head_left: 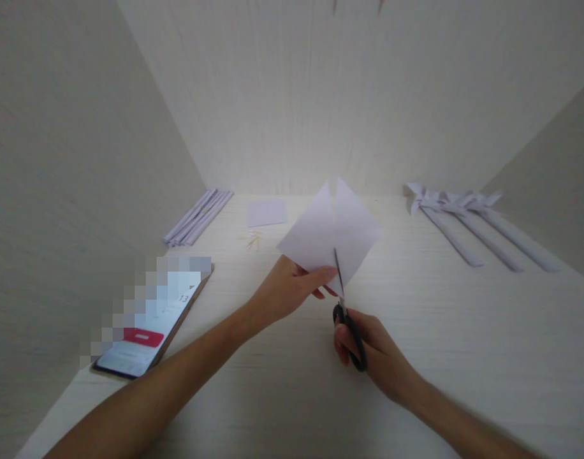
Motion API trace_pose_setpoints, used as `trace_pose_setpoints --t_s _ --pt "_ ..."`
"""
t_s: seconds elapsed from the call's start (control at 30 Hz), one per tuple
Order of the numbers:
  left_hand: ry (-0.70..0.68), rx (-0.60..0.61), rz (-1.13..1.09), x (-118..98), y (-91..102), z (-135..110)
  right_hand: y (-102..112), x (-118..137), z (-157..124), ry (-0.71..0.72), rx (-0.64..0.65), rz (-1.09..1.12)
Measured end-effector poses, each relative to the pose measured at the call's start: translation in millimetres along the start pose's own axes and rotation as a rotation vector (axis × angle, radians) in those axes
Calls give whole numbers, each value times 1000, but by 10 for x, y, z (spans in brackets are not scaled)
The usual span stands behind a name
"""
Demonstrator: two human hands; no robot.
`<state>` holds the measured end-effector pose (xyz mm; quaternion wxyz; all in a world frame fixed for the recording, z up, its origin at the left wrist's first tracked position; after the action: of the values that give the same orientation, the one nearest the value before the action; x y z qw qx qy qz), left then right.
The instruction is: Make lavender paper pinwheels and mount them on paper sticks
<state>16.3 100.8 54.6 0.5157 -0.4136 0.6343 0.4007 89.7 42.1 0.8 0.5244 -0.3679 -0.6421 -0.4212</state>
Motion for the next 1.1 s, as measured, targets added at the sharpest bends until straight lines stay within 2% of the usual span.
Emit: trace_pose_setpoints --t_s 0.93,1.1 --pt "9 1 -16 8 -13 2 9 10 14 -4 -14 -15" --pt "-9 -50 -16 -15 43 9 14 -14 17 9 -11 -20"
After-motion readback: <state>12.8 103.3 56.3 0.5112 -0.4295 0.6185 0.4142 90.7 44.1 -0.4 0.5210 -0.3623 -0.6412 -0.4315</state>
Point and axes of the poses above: each hand's wrist, its own z-axis towards the middle knuckle, its own y-axis out of the back of the hand, x = y × z, the point moved 10 cm from there along z, towards the middle knuckle, and after that the axes turned 4 degrees about y, right-handed, at the moved point
